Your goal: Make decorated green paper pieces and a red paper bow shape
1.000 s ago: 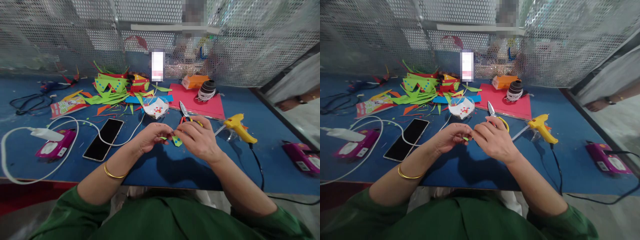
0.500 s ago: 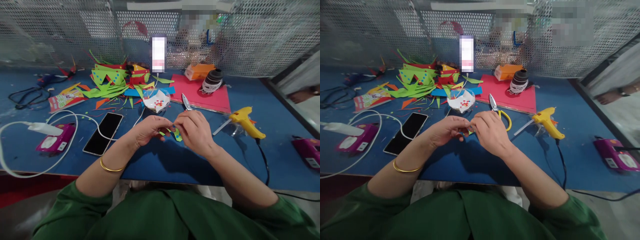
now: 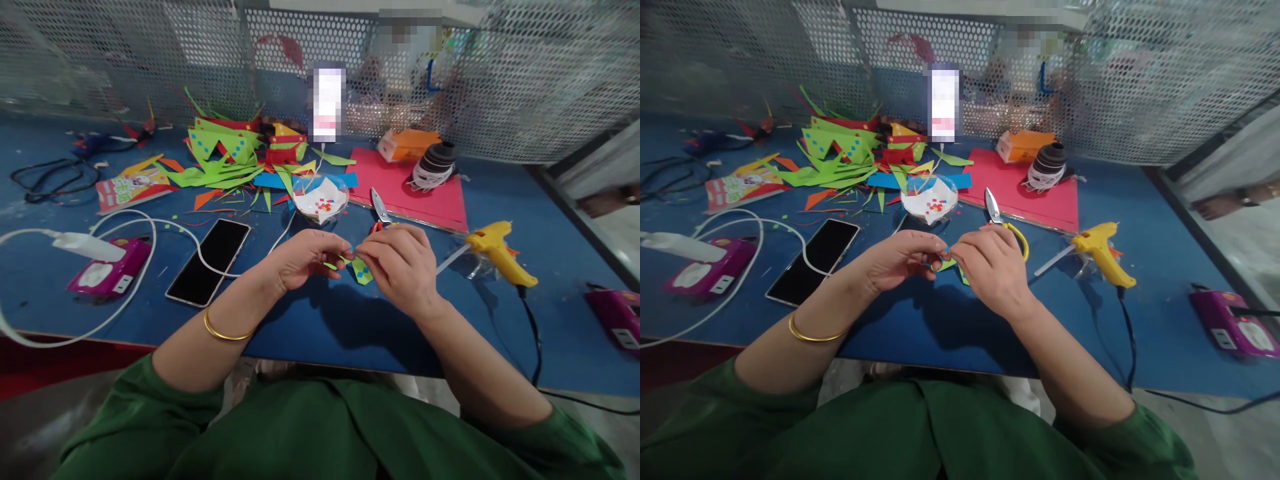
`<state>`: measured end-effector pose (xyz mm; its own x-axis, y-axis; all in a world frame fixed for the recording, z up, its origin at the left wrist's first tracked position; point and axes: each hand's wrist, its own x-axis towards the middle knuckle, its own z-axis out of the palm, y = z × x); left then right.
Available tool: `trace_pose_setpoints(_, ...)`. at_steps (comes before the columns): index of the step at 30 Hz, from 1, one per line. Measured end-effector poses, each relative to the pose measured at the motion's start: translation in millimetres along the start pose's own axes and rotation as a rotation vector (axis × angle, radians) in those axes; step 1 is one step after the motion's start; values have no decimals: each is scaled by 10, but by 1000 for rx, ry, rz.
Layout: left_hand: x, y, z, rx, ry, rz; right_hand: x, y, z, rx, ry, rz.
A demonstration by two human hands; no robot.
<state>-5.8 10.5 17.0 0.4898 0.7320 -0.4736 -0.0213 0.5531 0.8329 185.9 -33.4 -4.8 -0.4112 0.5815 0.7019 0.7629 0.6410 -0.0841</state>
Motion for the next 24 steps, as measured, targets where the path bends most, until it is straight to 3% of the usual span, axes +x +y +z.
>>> trace_pose_setpoints(4,4,-10,-4,20,-29,0,-46,7,-19,-64,-90,-66)
trace_pose_setpoints(10,24,-39,11,38,-55,-26,-78,0,-23,-125,-105,-132)
trace_pose_setpoints(13,30,-47,7,64,-54,-14,-44,7,15,-6,-101,8)
trace_pose_setpoints(16,51,-39,-29,115,69,86,4,42,32,166,-143,275)
trace_pose_setpoints(20,83,-13,-84,200,307,284,102,91,6,324,-505,704)
trace_pose_setpoints(22,91,-10,-88,254,346,326,174,94,0,282,-672,785)
trace_pose_setpoints(24,95,-20,-79,323,356,342,248,88,12,231,-756,766)
